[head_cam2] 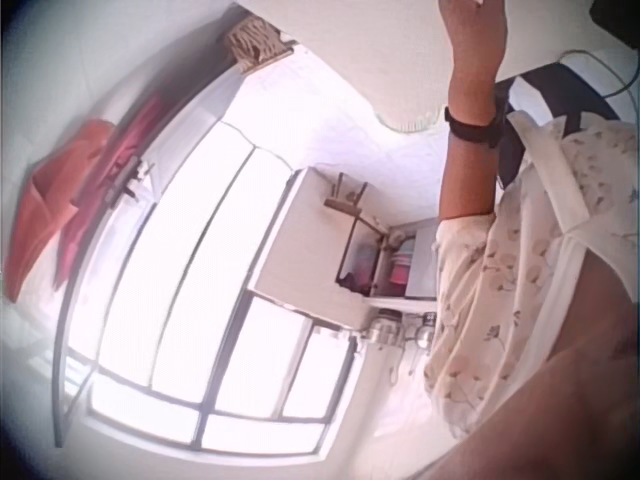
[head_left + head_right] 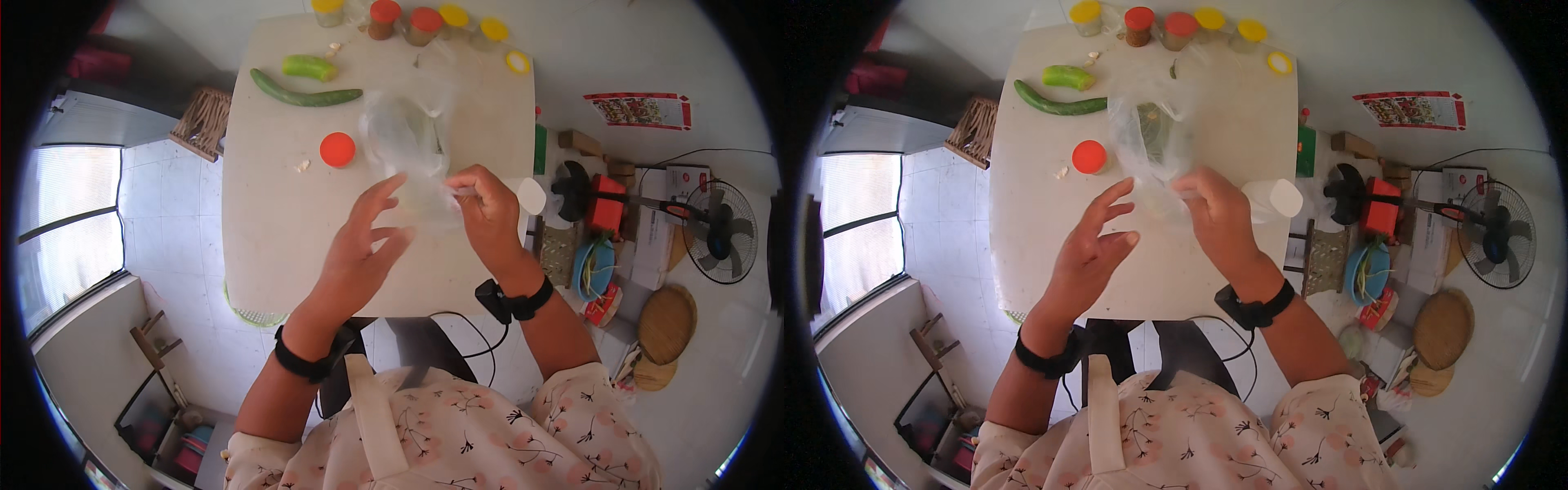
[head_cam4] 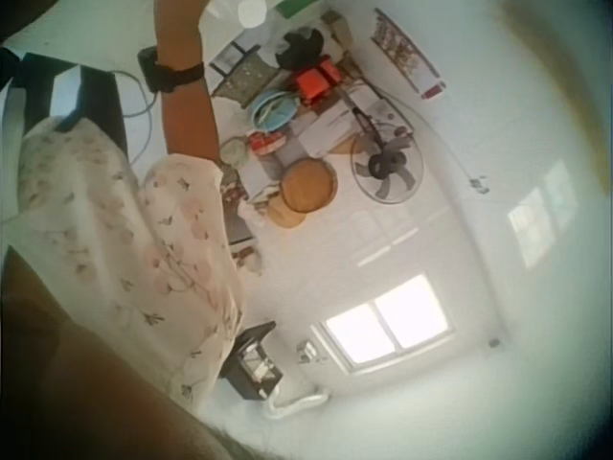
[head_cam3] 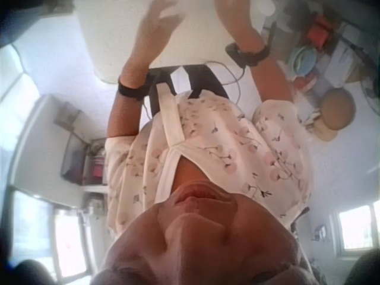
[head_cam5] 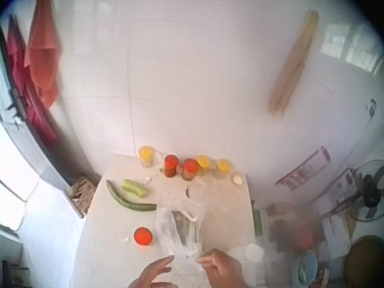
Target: The person walks from a counter to a table and uses both hands to untie a knot in a plastic bag, removes a netted melon from the bag, and then pulls off the plastic netting to reveal the melon.
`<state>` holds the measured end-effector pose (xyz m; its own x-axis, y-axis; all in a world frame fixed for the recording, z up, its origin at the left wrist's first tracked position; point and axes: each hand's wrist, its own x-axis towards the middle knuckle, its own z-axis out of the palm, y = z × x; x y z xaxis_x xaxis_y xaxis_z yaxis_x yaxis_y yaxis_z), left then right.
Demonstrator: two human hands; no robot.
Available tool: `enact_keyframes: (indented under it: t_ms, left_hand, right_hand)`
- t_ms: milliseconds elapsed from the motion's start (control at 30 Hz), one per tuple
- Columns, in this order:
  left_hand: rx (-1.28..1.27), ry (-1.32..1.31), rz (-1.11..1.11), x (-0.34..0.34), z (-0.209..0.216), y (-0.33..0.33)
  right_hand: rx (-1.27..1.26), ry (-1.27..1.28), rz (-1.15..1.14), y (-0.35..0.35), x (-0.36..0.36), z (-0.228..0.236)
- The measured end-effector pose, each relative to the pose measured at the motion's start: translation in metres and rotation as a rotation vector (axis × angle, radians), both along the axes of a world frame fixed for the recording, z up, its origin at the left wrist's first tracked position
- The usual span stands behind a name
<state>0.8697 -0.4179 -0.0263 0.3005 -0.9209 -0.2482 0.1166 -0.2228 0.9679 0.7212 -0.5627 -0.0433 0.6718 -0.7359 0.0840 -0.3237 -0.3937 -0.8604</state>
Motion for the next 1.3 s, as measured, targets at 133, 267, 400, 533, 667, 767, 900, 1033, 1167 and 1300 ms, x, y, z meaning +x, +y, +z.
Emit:
enact_keyframes:
  t_ms: [133, 267, 400, 533, 667, 767, 900, 1033, 1167, 1300]
  left_hand:
    - [0.044, 0.048, -0.046, -0.017, -0.019, -0.017]
    - [0.089, 0.168, -0.043, -0.022, -0.032, -0.025]
    - [0.128, 0.142, -0.055, -0.02, -0.044, -0.025]
    - [0.189, 0.009, 0.005, -0.015, -0.047, -0.019]
    - [0.226, 0.022, 0.095, -0.009, -0.042, -0.006]
    - [0.1, -0.033, 0.15, -0.014, -0.037, 0.006]
    - [-0.006, -0.497, 0.089, -0.019, -0.019, 0.013]
    - [-0.185, -0.668, -0.051, -0.008, -0.02, 0.014]
    - [-0.172, -0.501, -0.243, -0.004, -0.021, 0.011]
    - [-0.054, -0.356, -0.142, -0.01, -0.014, 0.011]
  right_hand:
    - [0.025, -0.025, 0.047, 0.015, -0.008, -0.009]
    - [-0.057, -0.075, 0.169, 0.024, -0.015, -0.01]
    - [-0.048, -0.012, 0.158, 0.028, -0.026, 0.001]
    - [-0.007, 0.129, 0.116, 0.018, -0.046, 0.01]
    - [0.065, 0.24, -0.022, 0.002, -0.056, 0.021]
    - [0.06, 0.182, -0.107, -0.004, -0.06, 0.026]
    - [0.019, 0.203, -0.159, -0.007, -0.055, 0.037]
    - [0.402, 0.137, -0.335, -0.009, -0.046, 0.044]
    - [0.749, -0.147, -0.354, -0.01, -0.037, 0.042]
    - [0.657, -0.092, -0.296, -0.004, -0.034, 0.041]
